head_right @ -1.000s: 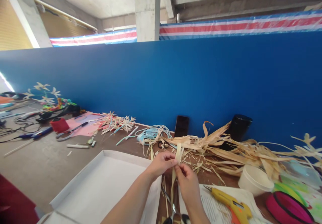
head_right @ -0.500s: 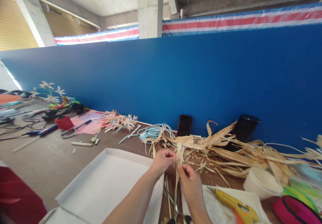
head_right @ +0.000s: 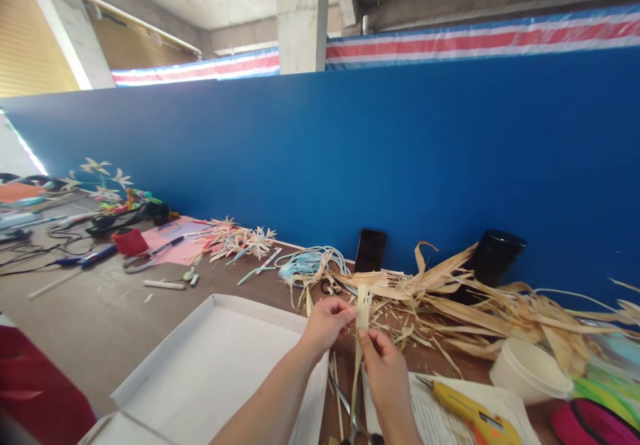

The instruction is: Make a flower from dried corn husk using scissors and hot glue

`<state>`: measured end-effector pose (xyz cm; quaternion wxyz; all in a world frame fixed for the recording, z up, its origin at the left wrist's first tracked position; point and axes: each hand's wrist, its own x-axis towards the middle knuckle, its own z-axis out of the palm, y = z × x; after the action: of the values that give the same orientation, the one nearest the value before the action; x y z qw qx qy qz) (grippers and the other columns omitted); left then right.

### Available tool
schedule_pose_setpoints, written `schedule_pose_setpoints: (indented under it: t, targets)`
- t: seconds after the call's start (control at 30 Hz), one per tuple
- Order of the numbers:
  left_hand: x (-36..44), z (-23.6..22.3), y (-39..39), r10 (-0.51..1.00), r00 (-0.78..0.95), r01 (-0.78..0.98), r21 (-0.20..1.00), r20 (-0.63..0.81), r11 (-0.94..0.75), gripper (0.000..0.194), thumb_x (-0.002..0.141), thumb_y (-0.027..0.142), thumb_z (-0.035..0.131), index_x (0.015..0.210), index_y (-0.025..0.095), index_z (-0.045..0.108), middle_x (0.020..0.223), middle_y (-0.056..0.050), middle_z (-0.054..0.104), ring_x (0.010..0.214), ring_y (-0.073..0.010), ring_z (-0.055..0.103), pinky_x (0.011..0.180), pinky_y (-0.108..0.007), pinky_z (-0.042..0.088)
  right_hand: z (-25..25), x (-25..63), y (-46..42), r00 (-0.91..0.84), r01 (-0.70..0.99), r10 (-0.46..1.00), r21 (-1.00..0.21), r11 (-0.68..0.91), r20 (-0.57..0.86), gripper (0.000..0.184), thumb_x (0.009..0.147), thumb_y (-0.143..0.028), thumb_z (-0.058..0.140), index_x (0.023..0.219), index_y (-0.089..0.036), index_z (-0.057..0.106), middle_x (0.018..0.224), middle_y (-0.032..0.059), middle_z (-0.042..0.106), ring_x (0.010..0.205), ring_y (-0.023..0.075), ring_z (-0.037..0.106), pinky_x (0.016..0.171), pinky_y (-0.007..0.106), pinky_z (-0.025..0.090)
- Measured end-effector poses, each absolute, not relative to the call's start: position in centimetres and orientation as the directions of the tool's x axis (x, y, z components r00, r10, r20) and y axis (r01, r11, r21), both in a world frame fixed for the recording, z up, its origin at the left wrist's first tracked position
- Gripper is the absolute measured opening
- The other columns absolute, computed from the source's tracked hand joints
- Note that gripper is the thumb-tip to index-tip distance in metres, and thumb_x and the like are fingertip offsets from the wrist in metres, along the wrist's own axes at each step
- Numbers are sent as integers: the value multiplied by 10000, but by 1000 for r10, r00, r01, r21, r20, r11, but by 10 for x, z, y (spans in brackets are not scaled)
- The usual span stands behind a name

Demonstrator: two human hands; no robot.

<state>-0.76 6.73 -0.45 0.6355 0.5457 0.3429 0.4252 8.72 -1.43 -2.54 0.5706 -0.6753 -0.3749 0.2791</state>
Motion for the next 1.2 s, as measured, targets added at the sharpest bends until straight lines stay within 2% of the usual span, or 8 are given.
schedule_pose_setpoints:
  t: [0.2, 0.3, 0.4, 0.6, 0.73, 0.93, 1.07, 1.2]
  targets:
    - [-9, -6, 67, 931, 348, -39, 994, 114, -107, 200, 686, 319, 579, 590, 150, 533, 510, 25, 494, 499, -84, 429, 503, -198, 339, -23, 85, -15, 600, 200, 796, -978, -54, 79, 486, 654, -602, 548, 811, -159, 671, 455, -24, 501, 441, 130, 435, 417, 240, 310]
    - [-8, -7, 68, 940, 313, -69, 990, 137, -121, 175, 693, 306, 571, 620, 150, 542, 538, 26, 496, 517, -82, 427, 515, -195, 341, -24, 86, -16, 612, 175, 788, -983, -57, 63, 456, 653, -584, 569, 804, -163, 659, 460, -32, 496, 440, 124, 426, 415, 237, 309]
    - [-7, -9, 71, 952, 285, -146, 987, 109, -69, 179, 694, 313, 573, 638, 149, 528, 528, 35, 465, 490, -71, 399, 494, -190, 330, -26, 88, -16, 637, 48, 771, -999, -17, 17, 393, 649, -531, 615, 794, -166, 633, 450, -55, 447, 415, 100, 373, 388, 224, 280]
    - [-8, -13, 78, 968, 242, -261, 965, 67, -1, 258, 680, 386, 600, 666, 149, 500, 540, 39, 455, 478, -61, 408, 481, -181, 348, -17, 89, -15, 741, -303, 672, -902, 306, -20, 265, 624, -329, 718, 775, -165, 576, 509, -84, 385, 424, 43, 300, 367, 158, 222]
    - [-15, -12, 87, 996, 73, -361, 932, 47, -18, 317, 675, 444, 600, 691, 145, 499, 583, 28, 498, 473, -51, 417, 473, -174, 360, 1, 91, -20, 791, -358, 612, -800, 481, 14, 225, 618, -225, 730, 750, -169, 556, 619, -60, 475, 446, 15, 321, 383, 127, 248]
    - [-33, -4, 99, 997, -78, -533, 845, -10, -33, 392, 668, 483, 606, 813, 142, 476, 884, -82, 629, 559, -83, 554, 453, -178, 415, 18, 107, -32, 819, -400, 574, -707, 583, 10, 125, 670, -164, 684, 739, -157, 580, 542, -78, 386, 450, 17, 323, 393, 115, 278]
    - [-33, 3, 95, 1000, -1, -533, 846, -25, 21, 372, 672, 456, 623, 792, 133, 484, 712, -55, 633, 565, -105, 581, 465, -185, 440, 18, 114, -32, 826, -418, 564, -682, 600, -10, 134, 658, -152, 686, 749, -160, 587, 564, -73, 407, 443, 17, 315, 372, 110, 267]
    - [-23, 6, 85, 984, 168, -399, 908, -60, 123, 342, 642, 408, 662, 740, 132, 485, 638, -47, 631, 516, -113, 571, 418, -185, 425, 15, 109, -30, 815, -400, 579, -737, 544, -15, 150, 655, -184, 696, 770, -161, 603, 581, -63, 447, 444, 15, 333, 377, 110, 281]
